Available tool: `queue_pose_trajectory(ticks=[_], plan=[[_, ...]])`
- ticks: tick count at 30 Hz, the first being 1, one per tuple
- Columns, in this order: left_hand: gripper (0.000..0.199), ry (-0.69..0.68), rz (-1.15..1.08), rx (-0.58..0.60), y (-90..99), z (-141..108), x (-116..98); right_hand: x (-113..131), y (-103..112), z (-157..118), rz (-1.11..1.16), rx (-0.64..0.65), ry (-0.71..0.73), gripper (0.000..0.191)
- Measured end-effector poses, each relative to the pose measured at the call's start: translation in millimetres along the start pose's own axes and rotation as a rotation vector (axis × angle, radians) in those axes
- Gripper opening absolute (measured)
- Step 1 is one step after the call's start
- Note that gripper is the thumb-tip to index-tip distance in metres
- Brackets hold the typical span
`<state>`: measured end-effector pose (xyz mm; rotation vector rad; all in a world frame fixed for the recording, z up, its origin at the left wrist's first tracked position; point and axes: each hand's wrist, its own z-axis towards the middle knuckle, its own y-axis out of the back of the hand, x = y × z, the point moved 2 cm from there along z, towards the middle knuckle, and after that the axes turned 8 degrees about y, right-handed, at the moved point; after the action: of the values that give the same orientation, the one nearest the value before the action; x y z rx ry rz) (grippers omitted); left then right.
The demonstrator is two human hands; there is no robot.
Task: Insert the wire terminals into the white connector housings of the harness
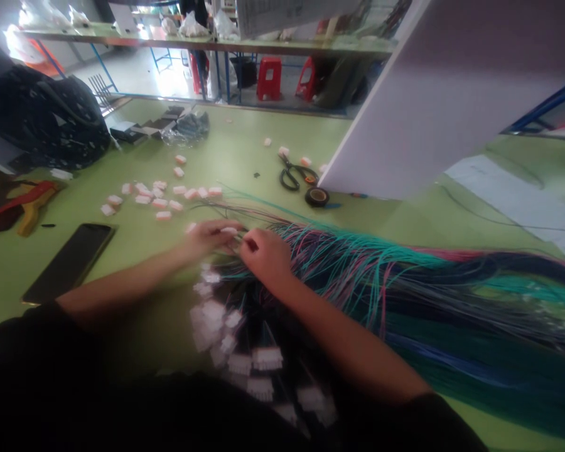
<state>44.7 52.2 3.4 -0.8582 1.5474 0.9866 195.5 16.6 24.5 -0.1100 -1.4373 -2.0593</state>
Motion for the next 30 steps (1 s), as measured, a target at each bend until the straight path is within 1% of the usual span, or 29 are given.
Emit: queue_pose_trajectory(ticks=[2, 3, 5, 6, 8, 10, 12, 14, 16, 19, 21, 26, 30], plan=[[0.023, 0.148, -0.169, 0.069, 3.6, 0.6, -1.2, -2.5, 0.4, 1.5, 0.113, -0.013, -0.033, 0.012], [0.021, 0.194, -0.207, 0.096, 5.0, 0.3, -2.4, -3.1, 0.5, 2.0, 0.161, -0.015, -0.042, 0.012], [0.013, 0.236, -0.198, 0.131, 6.2, -1.1, -5.2, -3.6, 0.9, 2.5, 0.236, -0.017, -0.062, 0.012], [0.009, 0.235, -0.167, 0.129, 6.0, -2.0, -6.5, -3.6, 1.0, 2.6, 0.264, -0.017, -0.072, 0.013], [0.005, 0.194, -0.084, 0.085, 4.8, -3.8, -8.7, -3.3, 1.4, 2.9, 0.300, -0.016, -0.085, 0.013], [0.005, 0.130, -0.013, 0.029, 3.2, -5.3, -10.3, -2.9, 1.8, 3.5, 0.321, -0.017, -0.087, 0.013], [0.006, 0.065, 0.011, 0.013, 2.3, -6.3, -11.7, -2.9, 2.1, 4.5, 0.347, -0.008, -0.086, 0.012], [0.008, 0.015, -0.013, 0.052, 2.9, -6.7, -12.8, -3.3, 2.2, 5.6, 0.380, 0.010, -0.082, 0.011], [0.008, -0.014, -0.055, 0.126, 4.4, -6.6, -13.7, -3.8, 2.5, 6.6, 0.414, 0.034, -0.075, 0.010], [0.008, -0.021, -0.096, 0.237, 6.8, -6.4, -14.7, -4.0, 3.3, 7.5, 0.470, 0.073, -0.060, 0.010], [0.009, -0.018, -0.110, 0.287, 7.9, -6.3, -14.9, -3.3, 4.2, 7.8, 0.506, 0.093, -0.040, 0.011], [0.011, -0.022, -0.097, 0.362, 9.6, -5.4, -13.6, -2.8, 5.1, 8.3, 0.600, 0.136, -0.005, 0.010], [0.013, -0.058, -0.023, 0.360, 11.5, -5.1, -13.7, -4.2, 4.2, 8.4, 0.643, 0.156, -0.014, 0.009]])
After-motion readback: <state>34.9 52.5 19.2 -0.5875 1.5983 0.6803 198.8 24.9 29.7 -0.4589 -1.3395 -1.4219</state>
